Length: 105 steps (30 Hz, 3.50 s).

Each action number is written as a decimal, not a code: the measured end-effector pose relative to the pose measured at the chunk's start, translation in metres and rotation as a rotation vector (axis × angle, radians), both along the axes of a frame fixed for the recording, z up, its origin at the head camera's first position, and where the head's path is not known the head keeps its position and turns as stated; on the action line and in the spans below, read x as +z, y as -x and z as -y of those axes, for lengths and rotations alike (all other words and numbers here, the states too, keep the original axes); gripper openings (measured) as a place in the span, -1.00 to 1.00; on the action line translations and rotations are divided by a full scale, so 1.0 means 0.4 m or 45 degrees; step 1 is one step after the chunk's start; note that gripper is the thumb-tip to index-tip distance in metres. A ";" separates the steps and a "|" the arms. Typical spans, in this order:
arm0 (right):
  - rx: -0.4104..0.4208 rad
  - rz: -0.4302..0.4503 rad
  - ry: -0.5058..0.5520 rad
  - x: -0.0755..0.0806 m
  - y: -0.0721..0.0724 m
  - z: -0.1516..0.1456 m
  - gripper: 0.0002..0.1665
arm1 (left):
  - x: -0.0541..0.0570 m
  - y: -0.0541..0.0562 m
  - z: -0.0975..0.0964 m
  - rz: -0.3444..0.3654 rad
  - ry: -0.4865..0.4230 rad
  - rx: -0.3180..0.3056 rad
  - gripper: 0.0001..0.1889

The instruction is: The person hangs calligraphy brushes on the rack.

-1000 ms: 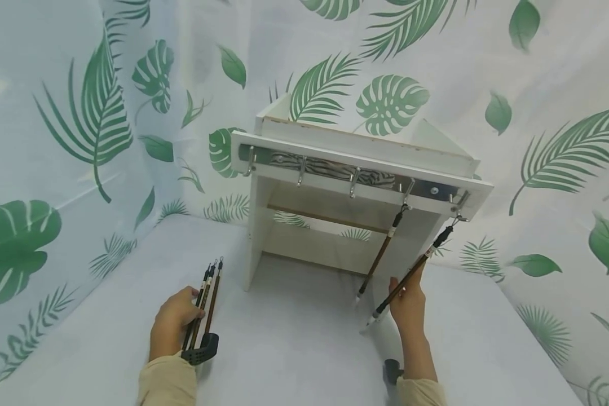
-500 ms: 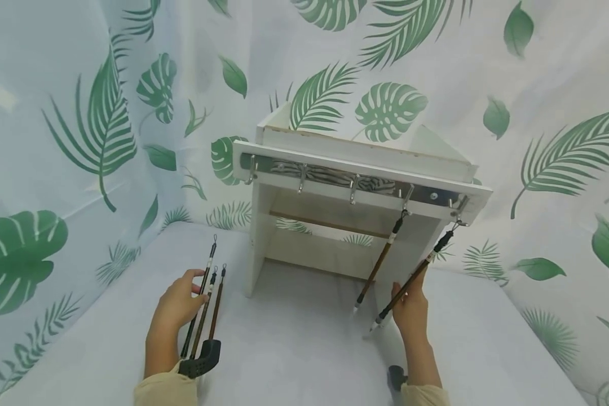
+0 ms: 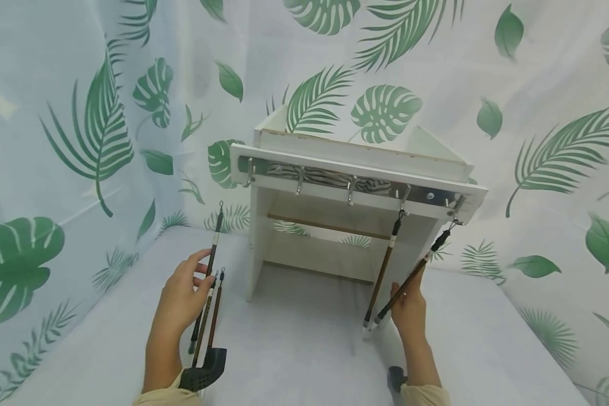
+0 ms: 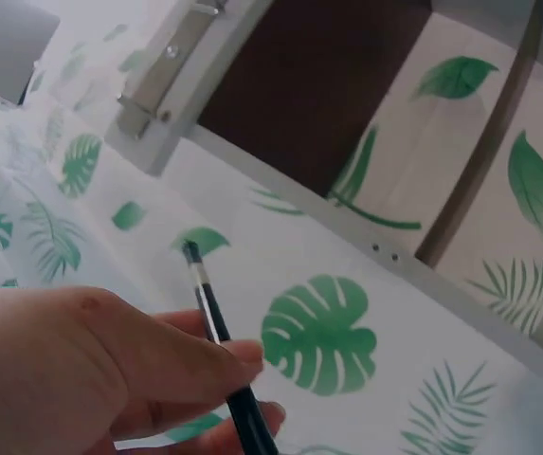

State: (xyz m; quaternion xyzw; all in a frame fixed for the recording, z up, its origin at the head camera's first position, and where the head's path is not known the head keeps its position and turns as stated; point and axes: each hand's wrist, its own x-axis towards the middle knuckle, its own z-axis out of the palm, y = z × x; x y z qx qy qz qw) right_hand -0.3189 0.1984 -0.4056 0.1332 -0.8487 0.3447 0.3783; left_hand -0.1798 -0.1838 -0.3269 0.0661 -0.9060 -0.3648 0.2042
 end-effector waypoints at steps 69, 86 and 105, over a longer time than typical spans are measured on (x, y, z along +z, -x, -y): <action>-0.068 0.089 0.027 -0.004 -0.015 0.008 0.01 | -0.078 0.104 -0.096 -0.670 -0.391 -0.081 -0.71; -0.046 0.025 0.026 -0.001 -0.004 0.014 0.03 | -0.163 0.173 -0.115 -1.046 -0.328 -0.006 -0.60; -0.088 0.066 0.016 0.009 0.002 0.005 -0.02 | -0.179 0.148 -0.022 0.053 -0.316 0.002 0.08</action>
